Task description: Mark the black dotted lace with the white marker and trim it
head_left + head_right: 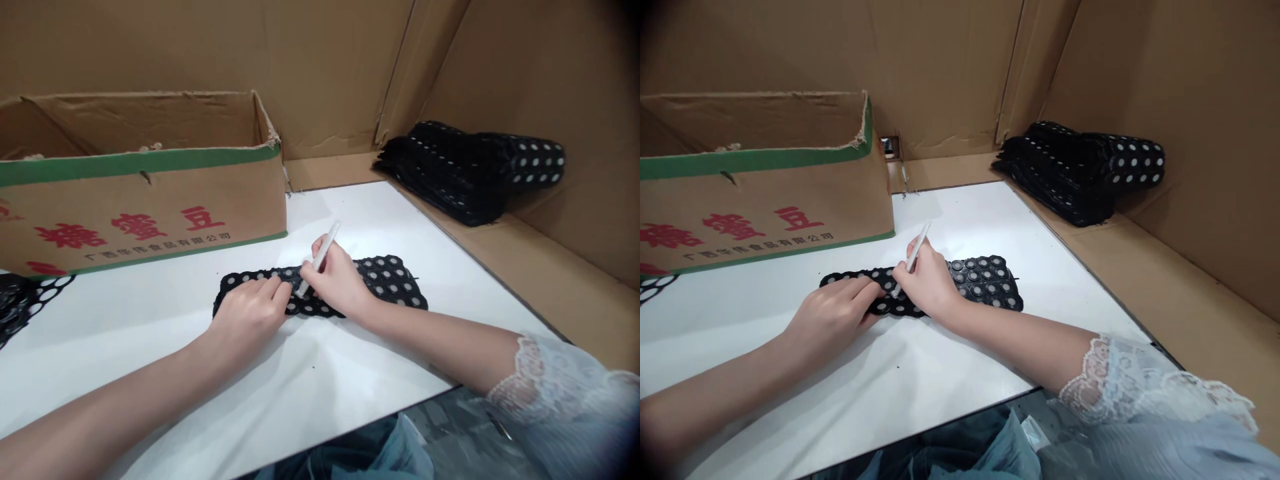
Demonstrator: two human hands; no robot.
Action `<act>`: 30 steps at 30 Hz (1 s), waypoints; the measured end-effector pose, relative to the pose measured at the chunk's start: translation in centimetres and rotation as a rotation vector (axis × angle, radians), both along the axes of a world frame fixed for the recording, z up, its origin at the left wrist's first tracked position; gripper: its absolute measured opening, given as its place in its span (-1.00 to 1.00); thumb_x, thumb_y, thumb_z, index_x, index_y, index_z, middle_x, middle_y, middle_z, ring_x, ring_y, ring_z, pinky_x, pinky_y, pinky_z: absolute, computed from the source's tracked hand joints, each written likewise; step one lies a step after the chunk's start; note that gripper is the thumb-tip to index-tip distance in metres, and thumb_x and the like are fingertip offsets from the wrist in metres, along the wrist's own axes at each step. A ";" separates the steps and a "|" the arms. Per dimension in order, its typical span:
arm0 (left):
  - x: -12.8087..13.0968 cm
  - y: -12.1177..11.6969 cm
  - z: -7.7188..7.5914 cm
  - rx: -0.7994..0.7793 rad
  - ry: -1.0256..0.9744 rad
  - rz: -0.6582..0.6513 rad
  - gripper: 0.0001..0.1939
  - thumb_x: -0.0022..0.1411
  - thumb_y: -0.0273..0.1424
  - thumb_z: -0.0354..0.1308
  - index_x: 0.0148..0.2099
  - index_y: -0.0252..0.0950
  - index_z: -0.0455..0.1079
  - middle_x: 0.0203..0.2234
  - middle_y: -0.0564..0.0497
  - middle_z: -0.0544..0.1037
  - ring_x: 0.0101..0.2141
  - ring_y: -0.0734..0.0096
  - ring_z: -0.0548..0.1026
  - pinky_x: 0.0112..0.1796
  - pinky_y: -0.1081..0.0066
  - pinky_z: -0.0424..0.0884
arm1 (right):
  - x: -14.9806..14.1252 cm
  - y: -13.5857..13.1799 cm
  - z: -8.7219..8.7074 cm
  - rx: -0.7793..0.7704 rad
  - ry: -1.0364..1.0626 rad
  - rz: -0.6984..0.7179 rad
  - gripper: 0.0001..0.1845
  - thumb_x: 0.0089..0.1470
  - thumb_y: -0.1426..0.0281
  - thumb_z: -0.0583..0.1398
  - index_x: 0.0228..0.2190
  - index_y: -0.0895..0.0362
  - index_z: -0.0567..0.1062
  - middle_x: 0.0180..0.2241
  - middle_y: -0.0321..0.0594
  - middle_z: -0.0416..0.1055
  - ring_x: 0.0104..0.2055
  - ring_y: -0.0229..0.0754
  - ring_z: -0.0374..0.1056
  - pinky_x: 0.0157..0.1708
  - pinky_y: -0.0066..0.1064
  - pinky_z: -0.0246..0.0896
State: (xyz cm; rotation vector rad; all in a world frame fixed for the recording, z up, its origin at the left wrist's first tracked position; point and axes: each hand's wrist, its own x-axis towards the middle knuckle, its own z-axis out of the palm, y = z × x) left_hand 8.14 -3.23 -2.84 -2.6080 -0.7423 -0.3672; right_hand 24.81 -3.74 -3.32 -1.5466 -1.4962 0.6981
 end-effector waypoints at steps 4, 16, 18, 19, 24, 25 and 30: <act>0.4 0.2 -0.6 0.084 -0.086 -0.041 -0.81 0.11 -0.49 -0.05 -0.54 -0.32 0.19 -0.68 0.04 0.30 -0.64 0.42 0.31 -0.62 0.44 0.14 | -0.1 -0.1 0.3 0.038 -0.060 0.012 -0.86 -0.15 0.43 0.01 -0.50 0.09 0.05 -0.64 -0.44 0.03 -0.62 -0.35 0.02 -0.56 -0.47 -0.05; 0.9 0.1 -0.5 0.031 -0.139 0.049 -0.87 0.07 -0.50 -0.05 -0.31 -0.34 0.29 -0.61 0.04 0.43 -0.60 0.42 0.38 -0.60 0.45 0.18 | -0.1 -0.2 0.4 0.097 -0.081 0.112 -0.89 -0.12 0.44 -0.01 -0.48 0.08 0.06 -0.62 -0.41 0.04 -0.60 -0.33 0.02 -0.54 -0.47 -0.05; 0.8 -0.1 -0.6 0.018 -0.163 0.050 -0.87 0.06 -0.50 -0.04 -0.32 -0.31 0.30 -0.61 0.07 0.43 -0.59 0.42 0.38 -0.57 0.45 0.19 | 0.0 -0.2 0.5 0.093 -0.073 0.109 -0.88 -0.12 0.44 -0.01 -0.48 0.08 0.06 -0.63 -0.42 0.03 -0.61 -0.33 0.01 -0.55 -0.48 -0.05; 0.8 -0.1 -0.6 0.011 -0.177 0.057 -0.88 0.05 -0.49 -0.03 -0.33 -0.30 0.30 -0.61 0.07 0.42 -0.59 0.43 0.38 -0.56 0.45 0.19 | 0.0 -0.2 0.5 0.092 -0.073 0.112 -0.88 -0.12 0.44 -0.01 -0.48 0.08 0.06 -0.64 -0.43 0.02 -0.61 -0.33 0.01 -0.55 -0.48 -0.05; 0.3 -0.1 -0.3 -0.114 -0.132 0.122 -0.94 -0.01 -0.47 0.00 -0.39 -0.27 0.26 -0.59 0.08 0.37 -0.55 0.40 0.36 -0.60 0.45 0.13 | -0.1 -0.4 0.5 0.095 -0.093 0.140 -0.89 -0.11 0.43 -0.01 -0.47 0.08 0.08 -0.63 -0.43 0.06 -0.61 -0.33 0.02 -0.54 -0.47 -0.04; 0.2 0.0 -0.1 -0.158 -0.105 0.113 -0.94 -0.01 -0.47 -0.01 -0.40 -0.27 0.25 -0.58 0.07 0.36 -0.54 0.40 0.36 -0.60 0.45 0.13 | -0.1 -0.4 0.4 0.096 -0.097 0.142 -0.89 -0.11 0.43 -0.01 -0.47 0.08 0.08 -0.63 -0.42 0.06 -0.61 -0.33 0.03 -0.54 -0.47 -0.04; -0.9 0.9 0.6 -0.446 -0.092 -0.047 -0.84 0.05 -0.50 -0.04 -0.26 -0.27 0.24 -0.24 -0.02 0.39 -0.33 0.41 0.40 -0.42 0.46 0.31 | 0.0 -0.3 0.4 0.091 -0.108 0.139 -0.89 -0.11 0.42 0.00 -0.47 0.09 0.09 -0.63 -0.42 0.05 -0.61 -0.34 0.03 -0.55 -0.48 -0.05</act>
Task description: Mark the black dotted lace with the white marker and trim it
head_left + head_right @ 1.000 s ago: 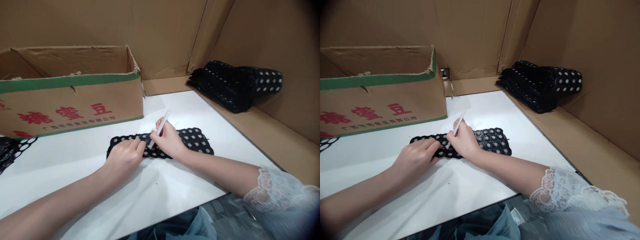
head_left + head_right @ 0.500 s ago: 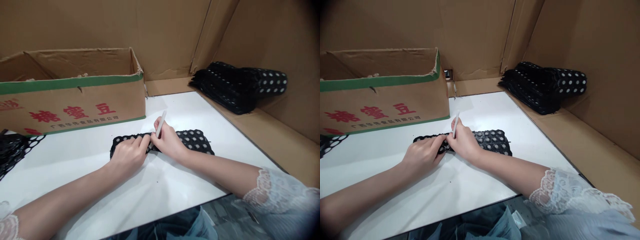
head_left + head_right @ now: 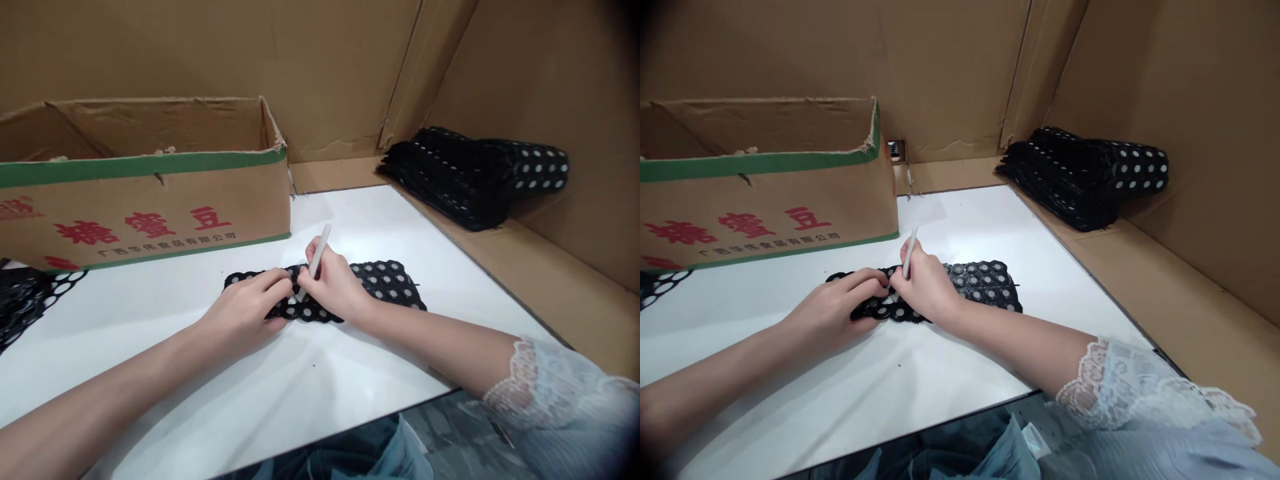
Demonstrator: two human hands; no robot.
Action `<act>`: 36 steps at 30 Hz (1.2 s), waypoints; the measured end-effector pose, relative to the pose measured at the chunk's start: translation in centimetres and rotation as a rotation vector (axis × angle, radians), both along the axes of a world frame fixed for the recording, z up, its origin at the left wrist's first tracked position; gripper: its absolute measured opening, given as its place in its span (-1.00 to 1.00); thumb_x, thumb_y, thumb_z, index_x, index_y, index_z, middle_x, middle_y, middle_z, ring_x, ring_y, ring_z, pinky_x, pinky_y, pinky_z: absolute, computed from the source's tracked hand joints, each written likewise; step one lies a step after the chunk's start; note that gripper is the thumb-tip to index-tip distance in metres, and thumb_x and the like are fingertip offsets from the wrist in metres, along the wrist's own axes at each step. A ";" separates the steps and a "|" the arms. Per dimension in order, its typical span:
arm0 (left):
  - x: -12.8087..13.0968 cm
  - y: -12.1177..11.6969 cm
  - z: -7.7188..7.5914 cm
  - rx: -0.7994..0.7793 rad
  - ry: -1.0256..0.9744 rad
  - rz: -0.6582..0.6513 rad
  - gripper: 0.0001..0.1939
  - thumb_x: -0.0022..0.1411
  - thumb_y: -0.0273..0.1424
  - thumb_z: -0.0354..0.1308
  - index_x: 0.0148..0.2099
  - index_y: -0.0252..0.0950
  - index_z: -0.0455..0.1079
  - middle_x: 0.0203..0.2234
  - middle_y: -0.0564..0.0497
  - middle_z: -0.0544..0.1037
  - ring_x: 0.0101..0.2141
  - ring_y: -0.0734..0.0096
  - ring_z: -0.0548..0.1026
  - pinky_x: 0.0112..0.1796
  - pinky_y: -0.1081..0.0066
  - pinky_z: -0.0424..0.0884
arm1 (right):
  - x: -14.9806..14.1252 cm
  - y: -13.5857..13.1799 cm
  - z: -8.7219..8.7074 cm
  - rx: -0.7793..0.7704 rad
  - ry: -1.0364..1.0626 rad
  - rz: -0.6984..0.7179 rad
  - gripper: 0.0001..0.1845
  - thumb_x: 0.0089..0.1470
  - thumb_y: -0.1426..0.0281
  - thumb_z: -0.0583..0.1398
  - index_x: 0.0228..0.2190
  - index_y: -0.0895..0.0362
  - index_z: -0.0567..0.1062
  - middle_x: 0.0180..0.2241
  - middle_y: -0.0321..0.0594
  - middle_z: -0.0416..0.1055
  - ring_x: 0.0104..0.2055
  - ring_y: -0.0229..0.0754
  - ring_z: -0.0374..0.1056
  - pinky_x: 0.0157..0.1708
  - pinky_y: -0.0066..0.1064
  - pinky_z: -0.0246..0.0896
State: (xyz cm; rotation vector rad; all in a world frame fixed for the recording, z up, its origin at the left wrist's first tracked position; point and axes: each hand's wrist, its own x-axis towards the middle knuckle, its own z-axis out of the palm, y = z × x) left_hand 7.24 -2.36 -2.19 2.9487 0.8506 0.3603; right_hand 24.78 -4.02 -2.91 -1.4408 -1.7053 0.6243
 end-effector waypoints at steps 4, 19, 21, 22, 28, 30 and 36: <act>-0.6 0.4 -0.1 -0.134 -0.106 -0.203 -0.81 0.13 -0.38 0.03 -0.17 -0.28 0.22 -0.15 -0.09 0.37 -0.14 0.32 0.34 -0.14 0.34 0.28 | 0.0 0.1 -0.1 -0.008 0.010 0.012 -0.89 -0.11 0.43 0.00 -0.48 0.09 0.08 -0.64 -0.43 0.07 -0.61 -0.34 0.03 -0.55 -0.48 -0.04; -0.9 1.3 0.4 -0.193 -0.081 -0.311 -0.83 0.17 -0.31 0.02 -0.24 -0.21 0.40 -0.26 -0.07 0.37 -0.25 0.38 0.35 -0.15 0.36 0.23 | 0.2 0.0 0.1 -0.020 0.032 0.039 -0.89 -0.11 0.43 0.00 -0.49 0.09 0.07 -0.65 -0.43 0.08 -0.62 -0.34 0.04 -0.54 -0.46 -0.03; -1.1 1.4 0.6 -0.224 -0.107 -0.296 -0.84 0.15 -0.31 0.03 -0.31 -0.24 0.39 -0.30 -0.07 0.38 -0.27 0.38 0.35 -0.16 0.36 0.24 | 0.2 0.0 0.2 -0.027 0.032 0.039 -0.89 -0.12 0.43 0.00 -0.49 0.09 0.07 -0.65 -0.43 0.08 -0.61 -0.34 0.04 -0.54 -0.46 -0.03; -1.2 1.4 0.7 -0.236 -0.108 -0.289 -0.84 0.15 -0.31 0.04 -0.34 -0.25 0.39 -0.33 -0.06 0.39 -0.29 0.38 0.35 -0.17 0.36 0.25 | 0.2 0.0 0.2 -0.031 0.033 0.039 -0.89 -0.12 0.43 0.00 -0.48 0.09 0.07 -0.64 -0.43 0.08 -0.61 -0.34 0.05 -0.54 -0.46 -0.03; -1.6 1.6 1.3 -0.228 -0.049 -0.339 -0.83 0.17 -0.34 0.02 -0.37 -0.26 0.39 -0.46 -0.04 0.43 -0.38 0.40 0.38 -0.26 0.38 0.28 | 0.2 0.0 0.0 -0.024 0.034 0.039 -0.89 -0.11 0.43 0.00 -0.47 0.09 0.08 -0.63 -0.43 0.08 -0.60 -0.35 0.04 -0.54 -0.47 -0.04; -1.7 1.5 1.2 -0.191 -0.041 -0.350 -0.83 0.17 -0.34 0.01 -0.37 -0.26 0.39 -0.46 -0.05 0.45 -0.37 0.39 0.40 -0.27 0.38 0.28 | 0.2 -0.1 0.0 -0.015 0.047 0.048 -0.88 -0.09 0.42 0.02 -0.48 0.08 0.08 -0.64 -0.44 0.07 -0.61 -0.35 0.04 -0.55 -0.48 -0.04; -1.7 1.4 0.6 -0.131 -0.037 -0.345 -0.76 0.20 -0.31 -0.05 -0.40 -0.25 0.38 -0.47 -0.06 0.48 -0.37 0.37 0.41 -0.27 0.37 0.29 | 0.3 0.4 -0.1 -0.039 0.288 -0.032 -0.76 0.00 0.23 0.03 -0.45 0.06 0.04 -0.67 -0.47 0.03 -0.67 -0.36 0.06 -0.60 -0.50 0.00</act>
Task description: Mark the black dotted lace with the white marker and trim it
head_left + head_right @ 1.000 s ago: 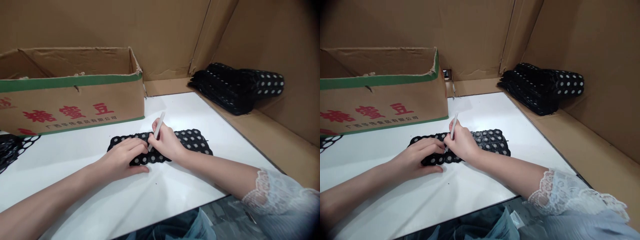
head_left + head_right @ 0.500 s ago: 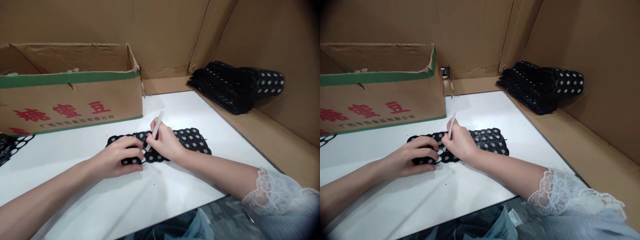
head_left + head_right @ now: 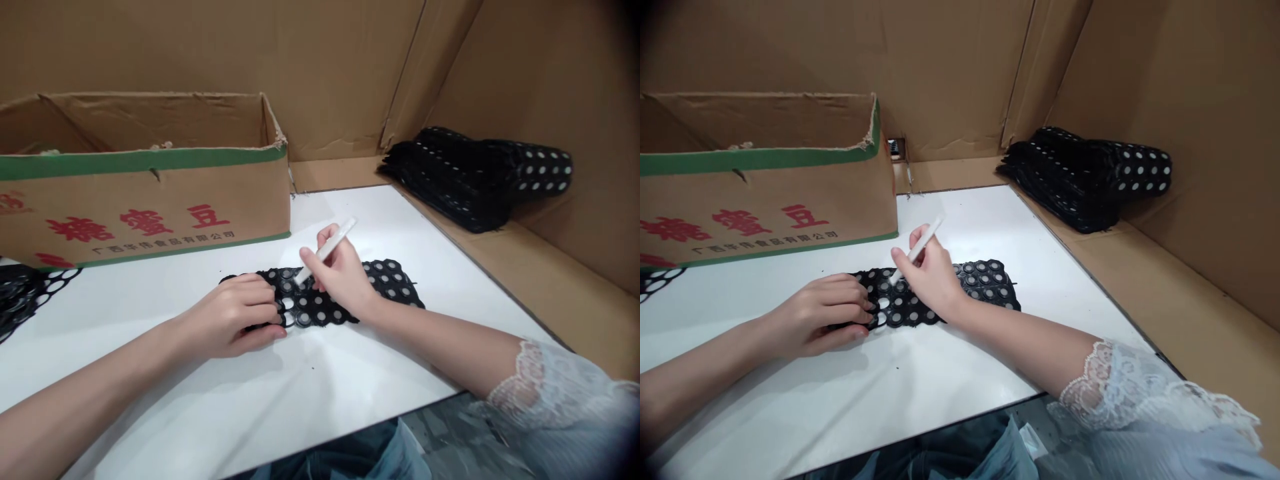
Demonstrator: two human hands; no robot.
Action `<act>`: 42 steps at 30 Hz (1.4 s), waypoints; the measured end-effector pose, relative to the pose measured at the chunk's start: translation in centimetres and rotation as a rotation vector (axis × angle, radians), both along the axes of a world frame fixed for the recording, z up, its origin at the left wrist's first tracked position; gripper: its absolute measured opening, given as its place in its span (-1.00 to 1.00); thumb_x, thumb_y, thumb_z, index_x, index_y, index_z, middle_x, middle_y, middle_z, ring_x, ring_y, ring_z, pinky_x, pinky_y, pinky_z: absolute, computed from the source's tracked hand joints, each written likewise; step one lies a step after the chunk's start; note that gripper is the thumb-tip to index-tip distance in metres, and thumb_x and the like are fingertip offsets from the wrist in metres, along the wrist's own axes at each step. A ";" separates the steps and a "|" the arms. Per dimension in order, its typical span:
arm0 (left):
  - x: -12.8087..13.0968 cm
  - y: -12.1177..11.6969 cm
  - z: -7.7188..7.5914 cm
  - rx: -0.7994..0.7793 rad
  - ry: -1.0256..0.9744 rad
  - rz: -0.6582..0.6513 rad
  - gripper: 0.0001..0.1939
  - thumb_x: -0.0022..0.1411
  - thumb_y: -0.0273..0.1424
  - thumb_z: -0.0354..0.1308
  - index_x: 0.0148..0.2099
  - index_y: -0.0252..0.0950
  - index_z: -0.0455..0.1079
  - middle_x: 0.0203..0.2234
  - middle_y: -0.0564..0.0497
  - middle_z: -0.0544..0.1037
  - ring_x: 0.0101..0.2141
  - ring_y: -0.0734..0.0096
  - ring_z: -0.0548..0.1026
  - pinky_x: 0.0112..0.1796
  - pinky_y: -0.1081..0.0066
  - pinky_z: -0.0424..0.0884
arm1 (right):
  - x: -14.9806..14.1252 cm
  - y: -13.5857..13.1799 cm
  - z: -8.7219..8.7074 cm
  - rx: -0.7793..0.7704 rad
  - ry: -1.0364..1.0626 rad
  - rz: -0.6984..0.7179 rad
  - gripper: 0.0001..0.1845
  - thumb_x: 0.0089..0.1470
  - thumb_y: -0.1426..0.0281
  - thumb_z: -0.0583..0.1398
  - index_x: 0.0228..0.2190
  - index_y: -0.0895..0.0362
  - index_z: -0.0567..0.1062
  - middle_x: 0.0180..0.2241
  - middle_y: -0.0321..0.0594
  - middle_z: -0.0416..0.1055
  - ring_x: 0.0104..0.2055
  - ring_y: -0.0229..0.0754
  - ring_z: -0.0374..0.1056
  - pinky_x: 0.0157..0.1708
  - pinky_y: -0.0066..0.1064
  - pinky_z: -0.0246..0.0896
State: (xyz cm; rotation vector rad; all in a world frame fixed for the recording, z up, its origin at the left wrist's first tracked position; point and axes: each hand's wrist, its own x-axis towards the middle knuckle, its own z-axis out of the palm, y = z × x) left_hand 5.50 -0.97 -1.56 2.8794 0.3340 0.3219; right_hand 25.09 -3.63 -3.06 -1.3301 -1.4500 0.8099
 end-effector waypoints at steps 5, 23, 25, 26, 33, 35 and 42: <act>0.4 -0.4 -0.6 0.008 -0.089 0.132 -0.81 0.23 -0.38 -0.09 -0.30 -0.27 0.34 -0.50 0.01 0.46 -0.43 0.45 0.38 -0.21 0.35 0.28 | 0.3 0.3 -0.1 -0.030 -0.014 0.057 -0.81 0.02 0.23 0.00 -0.43 0.07 0.10 -0.64 -0.45 0.13 -0.64 -0.37 0.13 -0.56 -0.49 0.05; 0.6 0.0 -1.1 -0.231 -0.077 0.498 -0.55 0.13 -0.23 -0.03 0.05 -0.28 0.10 -0.02 -0.15 0.28 -0.01 0.16 0.23 -0.05 0.13 0.20 | 1.3 0.9 1.1 -0.104 -0.255 0.267 -0.78 0.00 0.32 0.00 -0.57 0.14 0.30 -0.48 -0.29 0.31 -0.37 -0.25 0.23 -0.33 -0.40 0.09; 0.8 0.0 -0.8 -0.295 -0.107 0.524 -0.61 0.13 -0.24 -0.02 -0.02 -0.28 0.11 -0.12 -0.11 0.34 -0.12 0.23 0.32 -0.14 0.21 0.27 | 1.2 0.8 1.1 -0.099 -0.215 0.240 -0.79 0.02 0.31 -0.01 -0.54 0.14 0.29 -0.47 -0.31 0.29 -0.37 -0.27 0.21 -0.34 -0.41 0.08; 0.8 0.0 -0.8 -0.319 -0.116 0.535 -0.66 0.15 -0.24 -0.04 -0.05 -0.28 0.12 -0.17 -0.08 0.36 -0.17 0.27 0.34 -0.18 0.26 0.29 | 1.2 0.7 1.1 -0.084 -0.202 0.235 -0.80 0.02 0.32 -0.02 -0.54 0.14 0.28 -0.46 -0.31 0.28 -0.37 -0.27 0.20 -0.34 -0.41 0.07; 0.7 0.7 -1.0 -0.490 -0.179 0.551 -0.82 0.22 -0.30 -0.14 -0.17 -0.25 0.14 -0.38 0.06 0.38 -0.36 0.42 0.33 -0.33 0.42 0.27 | 1.1 0.5 1.3 0.055 -0.159 0.201 -0.79 0.07 0.38 -0.06 -0.54 0.15 0.24 -0.48 -0.33 0.18 -0.41 -0.32 0.13 -0.35 -0.44 0.03; 0.7 0.8 -1.0 -0.520 -0.185 0.558 -0.84 0.21 -0.31 -0.14 -0.19 -0.25 0.13 -0.39 0.07 0.36 -0.37 0.44 0.31 -0.33 0.42 0.26 | 1.0 0.5 1.4 0.107 -0.155 0.211 -0.80 0.07 0.41 -0.06 -0.56 0.15 0.21 -0.48 -0.32 0.15 -0.40 -0.32 0.12 -0.33 -0.44 0.03; 1.1 0.6 -0.7 -0.518 -0.206 0.566 -0.88 0.18 -0.40 -0.18 -0.24 -0.26 0.13 -0.45 0.10 0.31 -0.41 0.45 0.27 -0.34 0.42 0.23 | 0.7 0.3 1.6 0.182 -0.228 0.197 -0.80 0.05 0.46 -0.05 -0.59 0.14 0.14 -0.47 -0.31 0.11 -0.41 -0.33 0.11 -0.32 -0.42 0.05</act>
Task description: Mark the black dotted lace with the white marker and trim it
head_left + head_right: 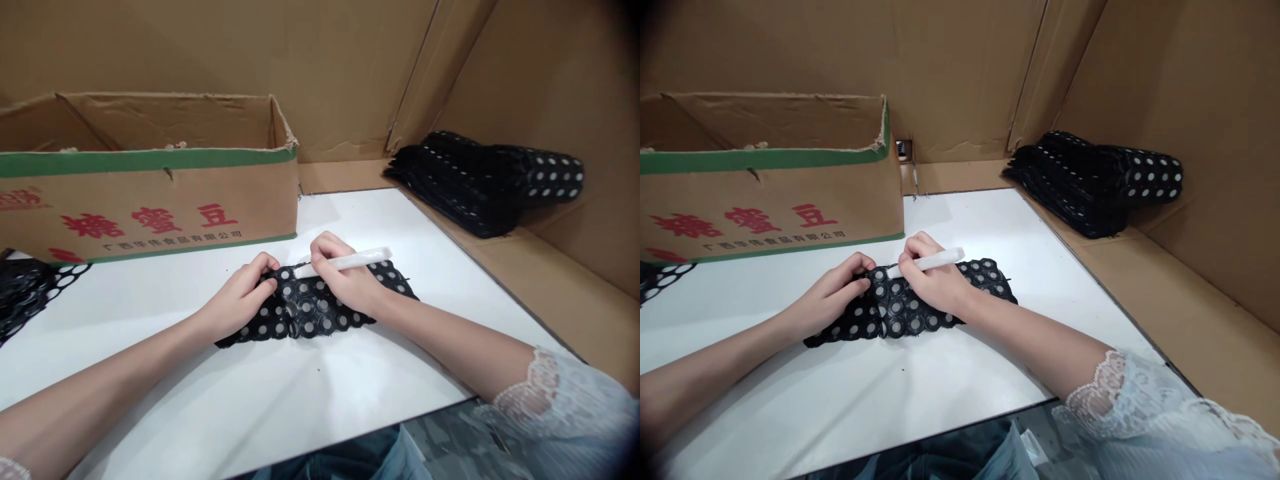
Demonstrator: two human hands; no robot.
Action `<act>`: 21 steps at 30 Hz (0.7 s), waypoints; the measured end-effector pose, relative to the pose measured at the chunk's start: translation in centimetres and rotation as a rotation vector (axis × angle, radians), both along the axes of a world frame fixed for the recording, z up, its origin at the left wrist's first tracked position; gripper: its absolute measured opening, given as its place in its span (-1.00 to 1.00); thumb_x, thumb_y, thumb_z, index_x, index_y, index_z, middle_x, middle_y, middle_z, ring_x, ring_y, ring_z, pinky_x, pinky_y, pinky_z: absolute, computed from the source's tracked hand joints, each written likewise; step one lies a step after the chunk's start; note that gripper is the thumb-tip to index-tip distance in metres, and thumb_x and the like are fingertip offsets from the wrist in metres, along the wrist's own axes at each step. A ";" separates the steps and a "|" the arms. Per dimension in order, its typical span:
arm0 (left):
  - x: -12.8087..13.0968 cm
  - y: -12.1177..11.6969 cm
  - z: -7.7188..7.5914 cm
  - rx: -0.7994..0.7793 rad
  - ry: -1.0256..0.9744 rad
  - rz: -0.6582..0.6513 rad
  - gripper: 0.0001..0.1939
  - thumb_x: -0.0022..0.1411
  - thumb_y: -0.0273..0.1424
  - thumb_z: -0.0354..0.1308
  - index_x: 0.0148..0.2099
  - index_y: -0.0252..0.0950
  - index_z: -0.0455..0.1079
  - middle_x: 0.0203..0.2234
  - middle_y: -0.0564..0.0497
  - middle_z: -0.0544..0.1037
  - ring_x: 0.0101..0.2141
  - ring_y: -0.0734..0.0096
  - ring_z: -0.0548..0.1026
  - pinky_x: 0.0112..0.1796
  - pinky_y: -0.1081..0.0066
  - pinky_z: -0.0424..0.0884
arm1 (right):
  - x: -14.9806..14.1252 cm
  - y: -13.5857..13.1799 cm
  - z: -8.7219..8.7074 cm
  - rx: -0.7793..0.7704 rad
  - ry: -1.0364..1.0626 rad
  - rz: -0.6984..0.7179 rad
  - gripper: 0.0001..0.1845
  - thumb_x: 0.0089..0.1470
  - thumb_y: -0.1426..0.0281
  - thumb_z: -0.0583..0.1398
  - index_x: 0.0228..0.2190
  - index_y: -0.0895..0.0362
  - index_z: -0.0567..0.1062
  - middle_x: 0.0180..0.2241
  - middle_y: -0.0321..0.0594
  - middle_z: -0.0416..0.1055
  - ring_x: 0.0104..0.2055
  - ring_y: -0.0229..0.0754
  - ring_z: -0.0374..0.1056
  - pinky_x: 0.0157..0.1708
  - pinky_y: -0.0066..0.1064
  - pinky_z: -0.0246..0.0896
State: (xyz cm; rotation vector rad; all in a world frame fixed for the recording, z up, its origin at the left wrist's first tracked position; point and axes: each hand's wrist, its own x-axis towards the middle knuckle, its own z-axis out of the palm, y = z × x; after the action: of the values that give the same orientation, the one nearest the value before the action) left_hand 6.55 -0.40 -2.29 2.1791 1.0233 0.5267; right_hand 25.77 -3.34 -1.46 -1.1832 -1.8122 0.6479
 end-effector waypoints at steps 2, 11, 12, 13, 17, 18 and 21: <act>0.1 0.0 0.1 -0.005 -0.004 0.007 -0.89 0.16 -0.44 -0.20 -0.27 -0.25 0.12 -0.47 0.11 0.30 -0.42 0.45 0.26 -0.35 0.42 0.21 | -0.1 0.0 -0.1 0.033 -0.030 0.003 -0.80 0.05 0.45 -0.05 -0.59 0.14 0.14 -0.46 -0.30 0.10 -0.40 -0.32 0.11 -0.33 -0.42 0.06; 0.3 -0.3 0.1 -0.049 0.024 0.067 -0.86 0.08 -0.51 -0.23 -0.32 -0.24 0.10 -0.49 0.12 0.28 -0.41 0.42 0.25 -0.36 0.42 0.17 | -0.4 0.2 -0.7 0.151 -0.188 0.062 -0.77 0.05 0.43 -0.04 -0.61 0.13 0.15 -0.42 -0.25 0.07 -0.34 -0.29 0.12 -0.29 -0.38 0.10; 0.3 -0.3 0.1 -0.043 0.033 0.071 -0.85 0.08 -0.52 -0.24 -0.31 -0.24 0.11 -0.49 0.12 0.28 -0.41 0.41 0.25 -0.35 0.41 0.17 | -0.4 0.3 -0.7 0.152 -0.210 0.064 -0.78 0.05 0.43 -0.04 -0.61 0.13 0.14 -0.42 -0.26 0.07 -0.36 -0.29 0.12 -0.30 -0.39 0.10; 0.3 -0.3 0.1 -0.033 0.038 0.074 -0.83 0.08 -0.52 -0.24 -0.30 -0.24 0.11 -0.48 0.12 0.29 -0.40 0.41 0.26 -0.34 0.41 0.18 | -0.4 0.3 -0.8 0.152 -0.227 0.066 -0.79 0.05 0.43 -0.04 -0.60 0.13 0.14 -0.41 -0.26 0.06 -0.37 -0.30 0.11 -0.30 -0.39 0.11; 0.2 -0.1 0.0 -0.038 0.017 0.051 -0.79 0.12 -0.51 -0.24 -0.22 -0.22 0.14 -0.38 0.10 0.34 -0.32 0.39 0.29 -0.26 0.39 0.18 | 0.0 0.6 -0.9 0.146 -0.247 0.046 -0.79 0.05 0.42 -0.03 -0.60 0.13 0.16 -0.43 -0.26 0.04 -0.38 -0.30 0.12 -0.31 -0.38 0.11; 0.2 -0.1 -0.1 -0.046 0.012 0.049 -0.82 0.14 -0.47 -0.22 -0.21 -0.22 0.14 -0.36 0.09 0.35 -0.31 0.38 0.30 -0.25 0.39 0.18 | 0.1 0.6 -0.8 0.144 -0.240 0.039 -0.78 0.05 0.41 -0.03 -0.61 0.13 0.16 -0.43 -0.27 0.04 -0.39 -0.30 0.12 -0.31 -0.38 0.10; 0.2 -0.1 -0.1 -0.037 0.037 0.058 -0.82 0.16 -0.28 -0.10 -0.20 -0.23 0.14 -0.36 0.08 0.35 -0.32 0.36 0.30 -0.27 0.38 0.20 | 0.2 0.5 -0.6 0.130 -0.204 0.030 -0.76 0.05 0.41 -0.03 -0.62 0.15 0.18 -0.44 -0.27 0.05 -0.39 -0.32 0.13 -0.33 -0.40 0.09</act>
State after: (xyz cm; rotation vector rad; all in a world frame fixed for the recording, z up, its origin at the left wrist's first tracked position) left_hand 6.76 -0.49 -2.43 2.1399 1.1101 0.4916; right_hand 26.00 -2.88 -2.03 -1.1710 -2.0130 0.4313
